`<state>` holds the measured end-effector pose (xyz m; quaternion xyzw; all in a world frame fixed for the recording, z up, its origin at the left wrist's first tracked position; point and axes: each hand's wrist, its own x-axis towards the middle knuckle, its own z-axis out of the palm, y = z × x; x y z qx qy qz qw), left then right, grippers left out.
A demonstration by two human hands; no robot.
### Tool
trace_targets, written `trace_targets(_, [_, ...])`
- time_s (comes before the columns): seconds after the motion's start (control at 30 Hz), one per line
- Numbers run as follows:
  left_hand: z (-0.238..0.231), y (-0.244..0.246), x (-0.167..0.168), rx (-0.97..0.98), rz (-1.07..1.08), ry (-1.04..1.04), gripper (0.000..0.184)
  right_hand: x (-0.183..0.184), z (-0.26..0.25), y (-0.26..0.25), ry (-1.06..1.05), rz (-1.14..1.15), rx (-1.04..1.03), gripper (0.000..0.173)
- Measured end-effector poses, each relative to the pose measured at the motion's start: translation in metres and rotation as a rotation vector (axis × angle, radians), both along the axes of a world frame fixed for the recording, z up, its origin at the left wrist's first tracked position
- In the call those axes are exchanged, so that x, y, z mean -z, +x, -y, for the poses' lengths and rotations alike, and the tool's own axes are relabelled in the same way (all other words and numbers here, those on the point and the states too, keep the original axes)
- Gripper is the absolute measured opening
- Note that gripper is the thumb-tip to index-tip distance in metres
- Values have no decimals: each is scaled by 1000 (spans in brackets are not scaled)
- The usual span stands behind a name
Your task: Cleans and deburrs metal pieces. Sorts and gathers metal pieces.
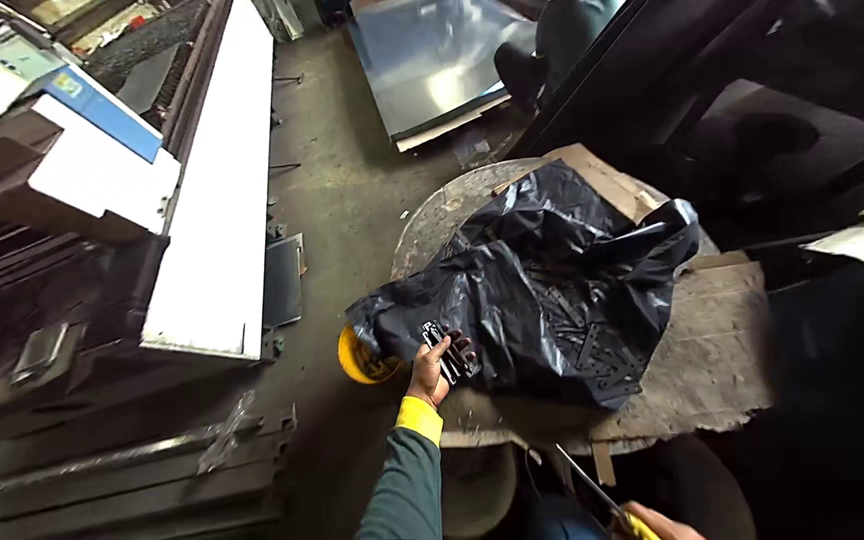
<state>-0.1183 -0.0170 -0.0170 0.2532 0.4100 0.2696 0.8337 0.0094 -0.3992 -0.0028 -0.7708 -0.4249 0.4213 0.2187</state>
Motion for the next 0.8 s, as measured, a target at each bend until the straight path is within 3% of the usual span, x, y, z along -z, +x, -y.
trace_targets(0.27, [40,-172,9,-78,-67,8,32,-67,-69,-124,-249,278,-245,36])
trace_targets(0.47, [49,-261,24,-106,-4,-25,32,-109,-107,-185,-413,334,-374,37])
trace_targets(0.67, [64,-305,36,-103,-109,11,29,-134,-151,-223,-596,382,-533,42])
trace_targets(0.8, [71,-317,44,-155,-168,11,28,-134,-169,-229,-566,447,-531,36])
